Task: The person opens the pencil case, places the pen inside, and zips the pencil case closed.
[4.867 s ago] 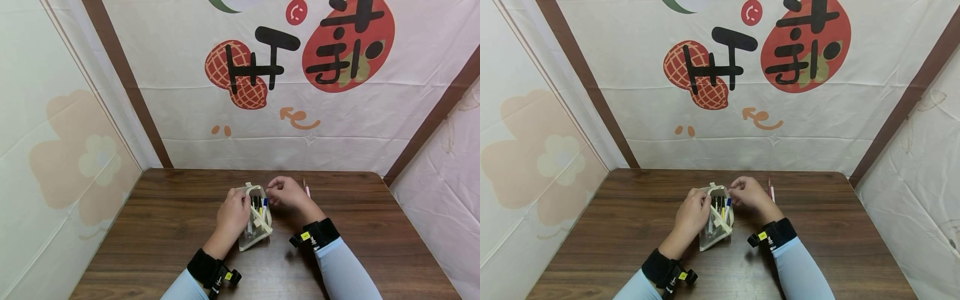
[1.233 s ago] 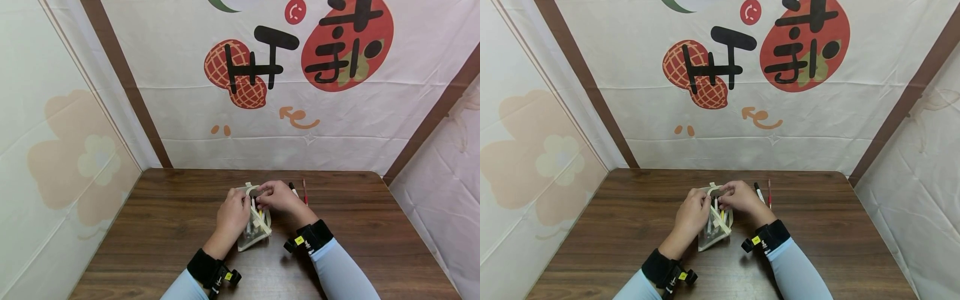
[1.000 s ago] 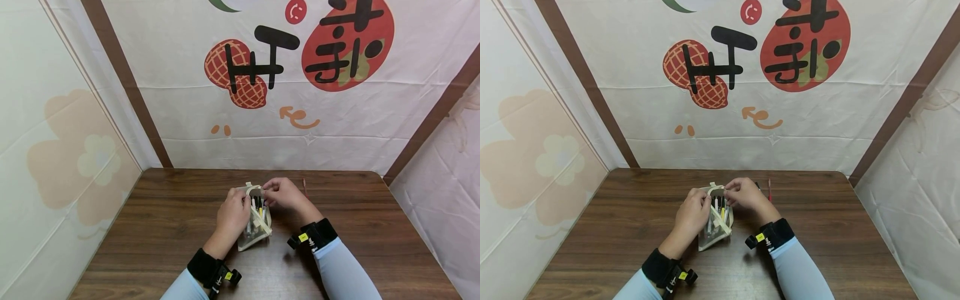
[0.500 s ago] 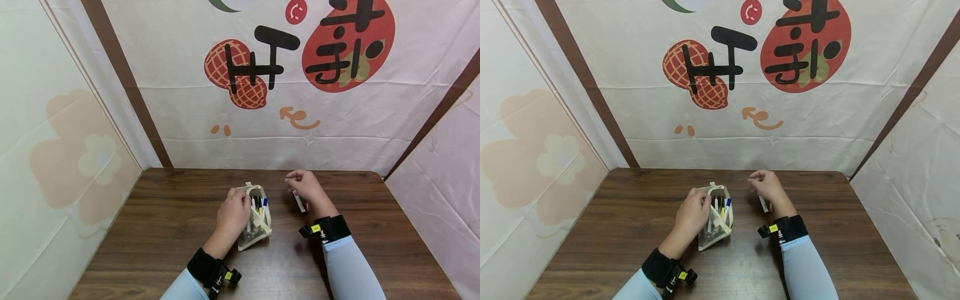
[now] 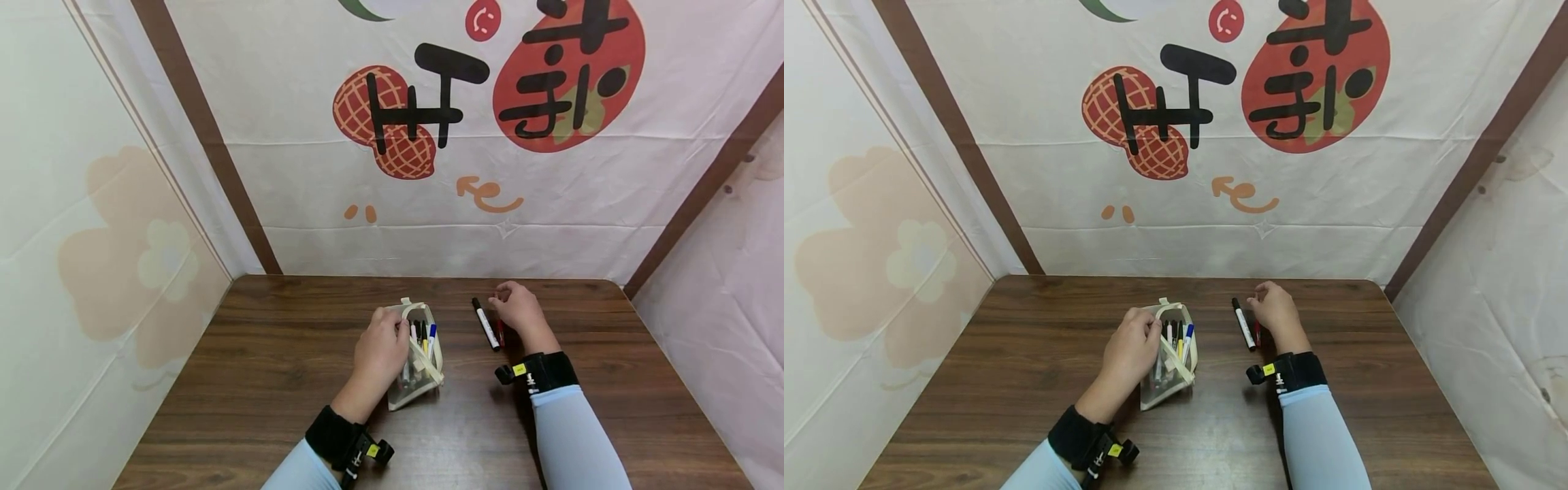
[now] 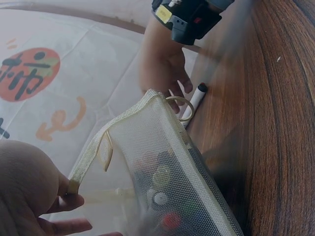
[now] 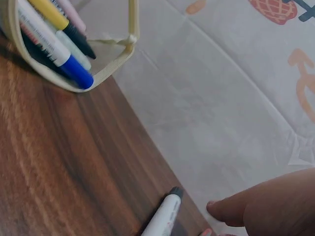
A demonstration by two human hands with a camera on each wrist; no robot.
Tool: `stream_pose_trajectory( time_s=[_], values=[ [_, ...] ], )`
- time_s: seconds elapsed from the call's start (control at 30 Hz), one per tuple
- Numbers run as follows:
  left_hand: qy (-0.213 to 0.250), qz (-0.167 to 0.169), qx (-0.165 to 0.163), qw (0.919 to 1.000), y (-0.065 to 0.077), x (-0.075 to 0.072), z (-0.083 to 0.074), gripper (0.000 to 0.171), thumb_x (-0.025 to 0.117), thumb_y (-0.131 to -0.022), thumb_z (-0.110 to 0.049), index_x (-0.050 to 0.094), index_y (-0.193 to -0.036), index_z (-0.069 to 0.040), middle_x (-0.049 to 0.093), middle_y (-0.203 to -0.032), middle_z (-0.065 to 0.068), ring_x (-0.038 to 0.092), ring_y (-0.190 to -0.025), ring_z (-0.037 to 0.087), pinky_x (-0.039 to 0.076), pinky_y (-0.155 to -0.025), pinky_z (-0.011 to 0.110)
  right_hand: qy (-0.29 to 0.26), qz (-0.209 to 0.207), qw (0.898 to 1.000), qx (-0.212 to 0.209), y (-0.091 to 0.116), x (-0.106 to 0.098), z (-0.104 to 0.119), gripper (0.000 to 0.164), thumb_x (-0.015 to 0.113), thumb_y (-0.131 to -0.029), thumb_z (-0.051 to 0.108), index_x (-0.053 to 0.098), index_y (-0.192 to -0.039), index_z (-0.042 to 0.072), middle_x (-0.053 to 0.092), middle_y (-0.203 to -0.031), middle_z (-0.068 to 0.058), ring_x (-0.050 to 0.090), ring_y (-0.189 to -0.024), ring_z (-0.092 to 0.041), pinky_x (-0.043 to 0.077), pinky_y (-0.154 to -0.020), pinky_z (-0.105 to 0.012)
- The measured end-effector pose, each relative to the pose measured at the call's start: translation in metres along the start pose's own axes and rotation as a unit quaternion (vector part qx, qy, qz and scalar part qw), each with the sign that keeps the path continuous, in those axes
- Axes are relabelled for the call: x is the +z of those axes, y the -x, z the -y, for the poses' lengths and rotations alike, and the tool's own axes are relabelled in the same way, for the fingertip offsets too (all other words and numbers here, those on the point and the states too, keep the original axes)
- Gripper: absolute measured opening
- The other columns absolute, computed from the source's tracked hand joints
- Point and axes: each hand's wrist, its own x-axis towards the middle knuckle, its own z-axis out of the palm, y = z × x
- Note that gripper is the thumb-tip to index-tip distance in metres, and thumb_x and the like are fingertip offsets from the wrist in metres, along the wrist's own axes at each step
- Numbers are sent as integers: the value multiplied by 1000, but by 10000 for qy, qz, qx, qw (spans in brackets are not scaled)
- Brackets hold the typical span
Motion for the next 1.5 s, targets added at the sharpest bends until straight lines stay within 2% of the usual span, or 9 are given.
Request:
stream_pose_trajectory(
  time_s=[0.27,0.57,0.8,0.87,1.0,1.1,1.2,1.3,1.5],
  values=[
    [17,52,-24,10000,3,1,1,28,58,-118,-28,76,-122,-7,67,-138,15,59,-70,20,49,-62,37,839,180,9963,63,0,5,-6,56,71,-112,20,53,-161,-1,65,-154,-29,67,-136,-51,57,-111,-65],
    [-16,-4,75,10000,2,1,3,26,58,-117,-26,75,-120,-7,67,-139,16,60,-72,21,50,-63,38,982,147,9951,-4,4,-2,-5,55,65,-108,9,55,-162,0,65,-157,-28,67,-134,-48,55,-113,-63],
    [-4,-34,141,9999,2,0,4,24,59,-116,-25,75,-116,-7,68,-135,16,59,-71,21,48,-60,37,952,148,9952,-171,5,-4,-5,60,61,-106,10,52,-163,-5,64,-156,-31,67,-136,-48,56,-115,-63],
    [-11,-36,147,9999,2,-1,4,24,59,-116,-25,75,-115,-7,68,-136,15,60,-71,21,49,-60,37,813,99,9965,-156,5,-6,-5,61,61,-107,13,51,-164,-5,63,-156,-32,66,-136,-49,55,-114,-64],
    [-22,-21,145,9999,3,-1,5,25,59,-116,-25,76,-117,-7,68,-137,15,61,-72,22,50,-61,38,341,-2,9993,-132,5,-8,-4,62,62,-109,18,49,-167,0,64,-153,-32,71,-114,-43,59,-101,-56],
    [-23,6,135,9999,3,-1,5,26,59,-117,-26,76,-118,-7,67,-138,15,62,-73,23,50,-62,38,-222,30,9996,-170,5,-10,0,63,63,-108,18,49,-168,3,73,-133,-28,72,-90,-29,60,-84,-44],
    [-30,4,125,9999,3,-1,6,27,58,-117,-26,76,-119,-7,67,-140,15,63,-75,23,51,-63,39,-929,114,9952,-279,7,-11,10,64,64,-105,13,49,-167,3,75,-110,-19,75,-82,-23,65,-76,-38],
    [-27,-29,132,9999,3,-1,6,27,59,-117,-26,76,-118,-6,67,-141,16,65,-76,24,52,-64,40,-1567,248,9863,-455,12,-7,25,63,66,-105,9,49,-165,1,77,-106,-16,79,-87,-28,69,-81,-43],
    [5,-93,145,9999,4,-1,6,26,59,-117,-25,76,-115,-6,67,-142,16,65,-77,24,53,-64,41,-2542,661,9609,-878,23,14,56,59,67,-107,4,46,-162,1,79,-121,-31,83,-97,-37,67,-97,-63]
  ],
)
